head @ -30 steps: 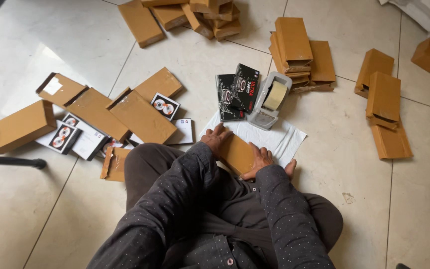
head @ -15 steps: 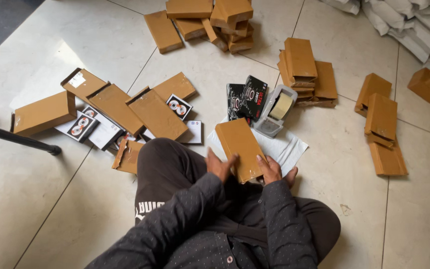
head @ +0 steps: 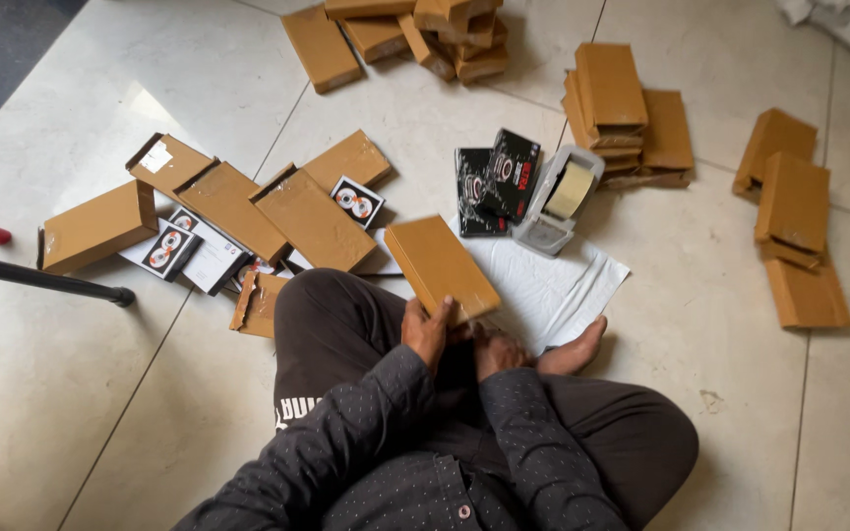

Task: The person sits on the floor and packs smart watches into small cardboard boxes. They open the watch packaging, place the watch and strap into a cardboard box, close the flaps, and seal the box with tape. The process is repeated for multiple watches.

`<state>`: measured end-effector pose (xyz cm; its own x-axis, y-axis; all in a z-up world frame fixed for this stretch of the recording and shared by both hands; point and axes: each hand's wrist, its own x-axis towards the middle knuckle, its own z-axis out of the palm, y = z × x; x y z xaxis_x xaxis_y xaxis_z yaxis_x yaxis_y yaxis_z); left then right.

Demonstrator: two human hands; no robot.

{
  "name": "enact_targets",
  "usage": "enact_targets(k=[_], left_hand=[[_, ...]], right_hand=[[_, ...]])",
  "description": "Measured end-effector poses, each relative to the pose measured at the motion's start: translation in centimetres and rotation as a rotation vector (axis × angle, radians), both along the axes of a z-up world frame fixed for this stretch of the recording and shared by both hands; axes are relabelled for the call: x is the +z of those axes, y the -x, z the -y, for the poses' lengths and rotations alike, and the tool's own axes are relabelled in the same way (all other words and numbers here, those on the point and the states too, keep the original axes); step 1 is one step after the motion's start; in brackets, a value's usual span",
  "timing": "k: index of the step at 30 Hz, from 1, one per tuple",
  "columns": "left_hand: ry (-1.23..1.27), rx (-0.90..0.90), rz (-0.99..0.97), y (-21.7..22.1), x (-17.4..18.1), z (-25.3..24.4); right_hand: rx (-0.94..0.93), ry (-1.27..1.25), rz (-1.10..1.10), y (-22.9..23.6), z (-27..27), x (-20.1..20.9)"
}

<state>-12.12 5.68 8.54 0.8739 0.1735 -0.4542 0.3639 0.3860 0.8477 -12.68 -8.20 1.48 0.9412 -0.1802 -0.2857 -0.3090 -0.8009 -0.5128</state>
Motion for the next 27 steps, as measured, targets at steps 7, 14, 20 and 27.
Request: enact_targets(k=[7, 14, 20, 27], left_hand=[[-0.001, 0.143, 0.238, -11.7, -4.5, -0.9], [-0.183, 0.088, 0.422, -34.9, -7.8, -7.0], [-0.646, -0.367, 0.234, -31.8, -12.5, -6.0], [-1.165, -0.73, 0.494, -26.0, -8.8, -4.2]], right_hand=[[0.178, 0.078, 0.148, 0.0, -1.9, 0.4], [0.154, 0.044, 0.179, -0.1, -2.2, 1.8], [0.111, -0.042, 0.163, -1.4, -2.1, 3.4], [0.156, -0.03, 0.141, -1.6, -1.9, 4.0]])
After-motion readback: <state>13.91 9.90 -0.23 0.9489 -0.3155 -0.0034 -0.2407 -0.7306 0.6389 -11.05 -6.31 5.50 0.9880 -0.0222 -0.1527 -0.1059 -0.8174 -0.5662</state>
